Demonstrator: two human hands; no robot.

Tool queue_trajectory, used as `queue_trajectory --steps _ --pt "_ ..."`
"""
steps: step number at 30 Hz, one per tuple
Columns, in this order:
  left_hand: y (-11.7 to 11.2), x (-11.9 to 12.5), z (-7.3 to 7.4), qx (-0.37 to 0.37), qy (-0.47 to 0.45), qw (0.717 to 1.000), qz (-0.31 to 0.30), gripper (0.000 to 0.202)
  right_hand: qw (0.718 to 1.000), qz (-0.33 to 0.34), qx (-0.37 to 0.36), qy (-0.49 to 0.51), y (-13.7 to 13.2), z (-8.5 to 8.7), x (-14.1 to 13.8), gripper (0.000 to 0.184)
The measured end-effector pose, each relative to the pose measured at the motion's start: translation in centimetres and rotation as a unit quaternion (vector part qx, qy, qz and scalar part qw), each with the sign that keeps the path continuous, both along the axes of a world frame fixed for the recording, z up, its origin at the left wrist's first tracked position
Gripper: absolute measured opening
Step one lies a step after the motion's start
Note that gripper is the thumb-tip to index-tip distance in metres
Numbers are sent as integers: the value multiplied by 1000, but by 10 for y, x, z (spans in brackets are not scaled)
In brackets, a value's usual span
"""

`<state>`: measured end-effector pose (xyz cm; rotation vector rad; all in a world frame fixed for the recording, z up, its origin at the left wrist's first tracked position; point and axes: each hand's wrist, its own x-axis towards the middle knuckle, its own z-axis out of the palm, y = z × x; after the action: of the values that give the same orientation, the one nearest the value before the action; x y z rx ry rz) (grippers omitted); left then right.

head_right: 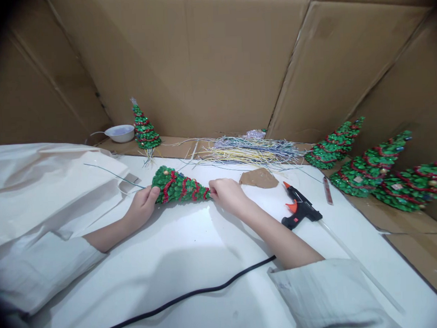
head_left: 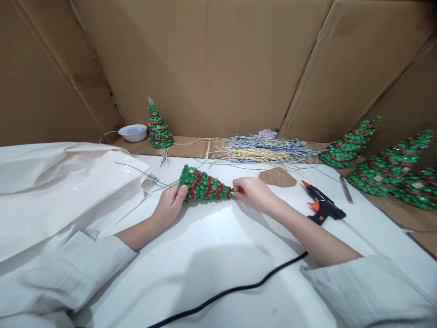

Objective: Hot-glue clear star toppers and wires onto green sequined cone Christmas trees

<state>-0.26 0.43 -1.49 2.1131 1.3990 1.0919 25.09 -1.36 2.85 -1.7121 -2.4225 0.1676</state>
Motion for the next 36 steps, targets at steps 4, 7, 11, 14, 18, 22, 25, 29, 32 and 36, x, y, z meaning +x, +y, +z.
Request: queue_trajectory --steps 4,7,11,14,18,22,25,29,32,36 --pt "0 0 1 4 -2 1000 -6 37 1000 18 8 2 -1 -1 -1 12" --pt "0 0 0 7 -5 1000 -11 37 1000 27 14 0 -2 -1 -2 12" --pt "-1 0 -1 3 -6 1000 -8 36 1000 13 6 13 -1 -1 -1 11" --pt "-1 0 0 1 -7 1000 -9 36 999 0 -9 41 1 -4 2 8" --pt "-1 1 0 1 -9 1000 -8 37 996 21 -31 80 6 -7 7 5" --pt "0 1 0 2 -11 1000 -6 37 993 43 -42 101 8 -7 10 7" --pt "0 1 0 3 -13 1000 -7 37 993 42 -40 106 8 -6 10 12" --pt "-1 0 0 -1 -6 1000 -5 38 993 28 -35 107 7 -6 8 13" --pt "0 -1 -1 -3 -1 1000 -7 39 994 25 -26 101 5 -5 7 13" --pt "0 -1 -1 13 -1 1000 -28 43 995 23 -23 97 4 -4 6 13"
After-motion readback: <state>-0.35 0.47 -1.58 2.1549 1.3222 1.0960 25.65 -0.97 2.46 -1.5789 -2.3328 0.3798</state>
